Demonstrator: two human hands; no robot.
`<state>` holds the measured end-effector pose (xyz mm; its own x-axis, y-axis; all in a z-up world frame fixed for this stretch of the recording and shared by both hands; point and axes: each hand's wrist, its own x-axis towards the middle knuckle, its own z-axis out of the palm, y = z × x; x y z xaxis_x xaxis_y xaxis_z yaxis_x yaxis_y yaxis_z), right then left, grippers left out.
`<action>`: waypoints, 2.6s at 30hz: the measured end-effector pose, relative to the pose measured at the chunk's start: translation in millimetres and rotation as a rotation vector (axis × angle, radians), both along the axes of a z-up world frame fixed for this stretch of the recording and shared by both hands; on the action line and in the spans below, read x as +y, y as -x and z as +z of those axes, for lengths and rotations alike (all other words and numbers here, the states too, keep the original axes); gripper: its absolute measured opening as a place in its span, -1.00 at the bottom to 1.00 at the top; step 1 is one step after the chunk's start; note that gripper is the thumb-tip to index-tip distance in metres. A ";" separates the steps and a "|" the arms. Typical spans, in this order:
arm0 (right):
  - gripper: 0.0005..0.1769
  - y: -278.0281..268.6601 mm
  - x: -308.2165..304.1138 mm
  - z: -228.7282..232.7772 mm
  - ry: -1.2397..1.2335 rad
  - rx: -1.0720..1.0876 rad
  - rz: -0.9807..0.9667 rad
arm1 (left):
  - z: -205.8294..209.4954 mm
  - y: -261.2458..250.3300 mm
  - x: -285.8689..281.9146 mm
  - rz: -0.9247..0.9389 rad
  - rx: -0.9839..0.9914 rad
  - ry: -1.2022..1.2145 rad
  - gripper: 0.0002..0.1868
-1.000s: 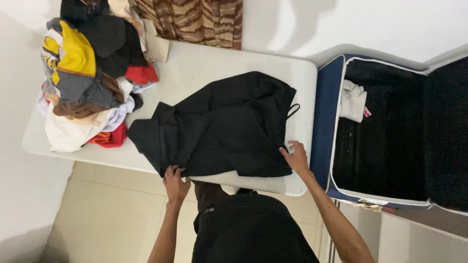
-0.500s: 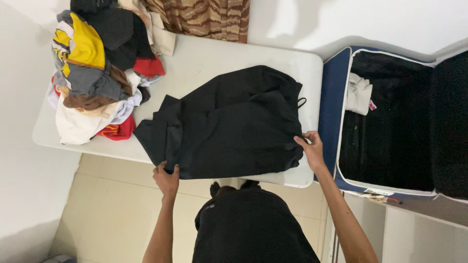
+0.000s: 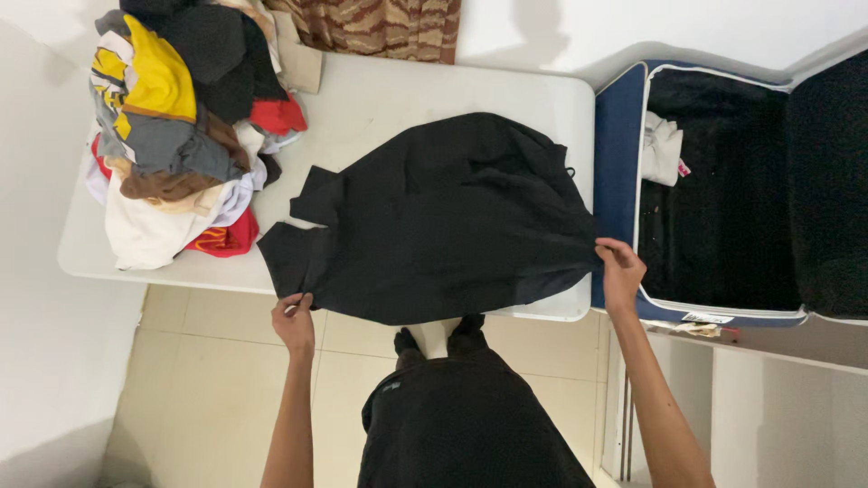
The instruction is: The person folds a white shirt on a table and places it into a suitcase, then folds a pair of black pants and places them into the same suitcase.
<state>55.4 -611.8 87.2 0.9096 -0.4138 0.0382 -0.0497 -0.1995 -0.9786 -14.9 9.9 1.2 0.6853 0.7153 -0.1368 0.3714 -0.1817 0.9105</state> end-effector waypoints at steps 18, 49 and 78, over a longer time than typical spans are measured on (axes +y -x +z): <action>-0.25 52.5 16.8 -45.3 0.107 0.496 0.066 | -13.6 49.6 32.6 0.141 0.031 0.551 -0.84; -0.45 83.9 36.6 -42.1 -0.302 0.744 0.083 | 27.5 33.9 41.2 0.080 0.118 0.828 -0.35; -0.47 32.4 76.6 -59.1 0.825 0.282 0.226 | -16.6 -65.7 -20.1 -0.155 0.309 0.072 -0.08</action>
